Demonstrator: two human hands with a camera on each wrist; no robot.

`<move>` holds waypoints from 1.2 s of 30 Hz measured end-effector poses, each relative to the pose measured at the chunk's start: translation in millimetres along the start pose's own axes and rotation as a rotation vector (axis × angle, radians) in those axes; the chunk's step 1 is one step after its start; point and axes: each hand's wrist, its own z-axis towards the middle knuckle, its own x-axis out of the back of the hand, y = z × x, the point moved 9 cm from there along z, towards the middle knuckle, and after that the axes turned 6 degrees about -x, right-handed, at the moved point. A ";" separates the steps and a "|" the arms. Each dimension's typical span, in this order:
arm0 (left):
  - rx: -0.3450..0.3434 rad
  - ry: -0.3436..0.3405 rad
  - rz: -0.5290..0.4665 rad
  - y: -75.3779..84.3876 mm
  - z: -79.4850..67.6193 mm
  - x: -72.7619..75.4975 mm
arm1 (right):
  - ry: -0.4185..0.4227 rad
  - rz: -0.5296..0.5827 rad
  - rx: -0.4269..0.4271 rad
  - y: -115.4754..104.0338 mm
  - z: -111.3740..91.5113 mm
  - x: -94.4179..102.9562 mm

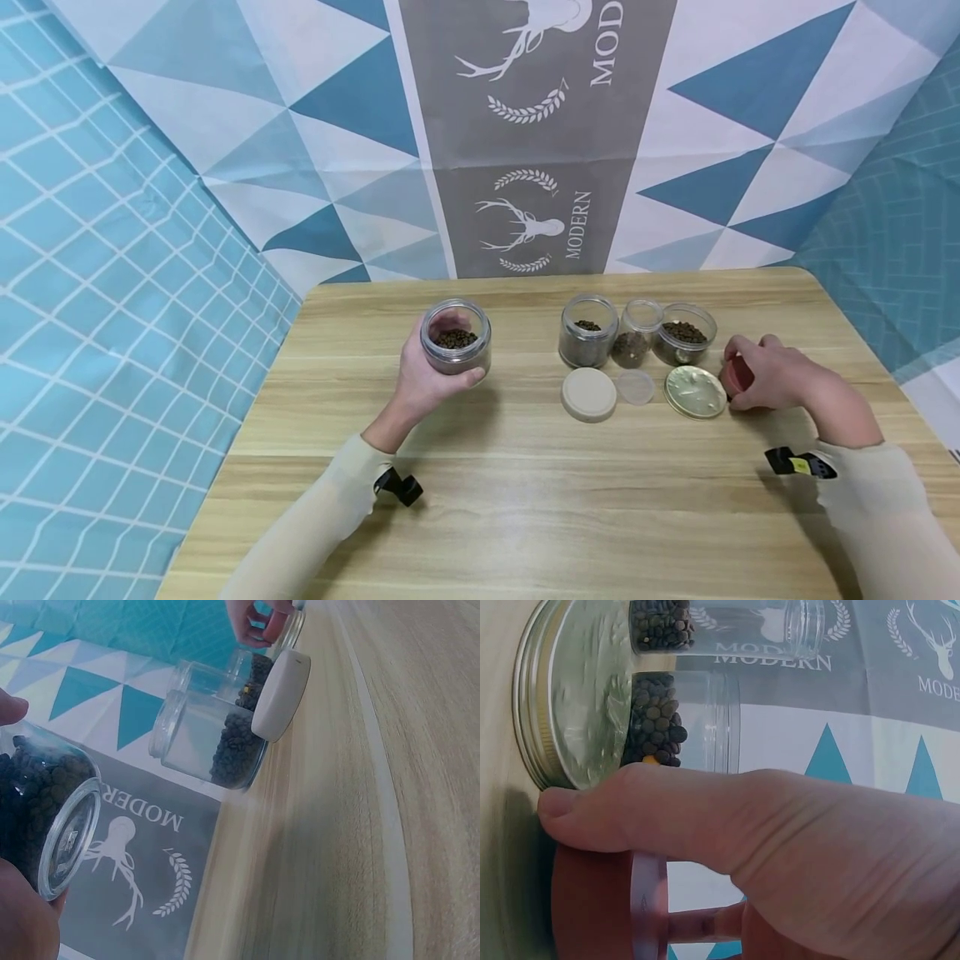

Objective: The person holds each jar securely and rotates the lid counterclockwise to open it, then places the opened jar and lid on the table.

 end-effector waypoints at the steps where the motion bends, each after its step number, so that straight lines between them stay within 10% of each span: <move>1: -0.002 0.001 -0.002 0.3 0.1 -0.1 | 0.000 0.000 0.000 -0.1 0.1 0.2; 36: 0.002 -0.020 -0.017 -3.6 0.3 -6.5 | -0.004 0.010 -0.017 0.7 3.6 -10.5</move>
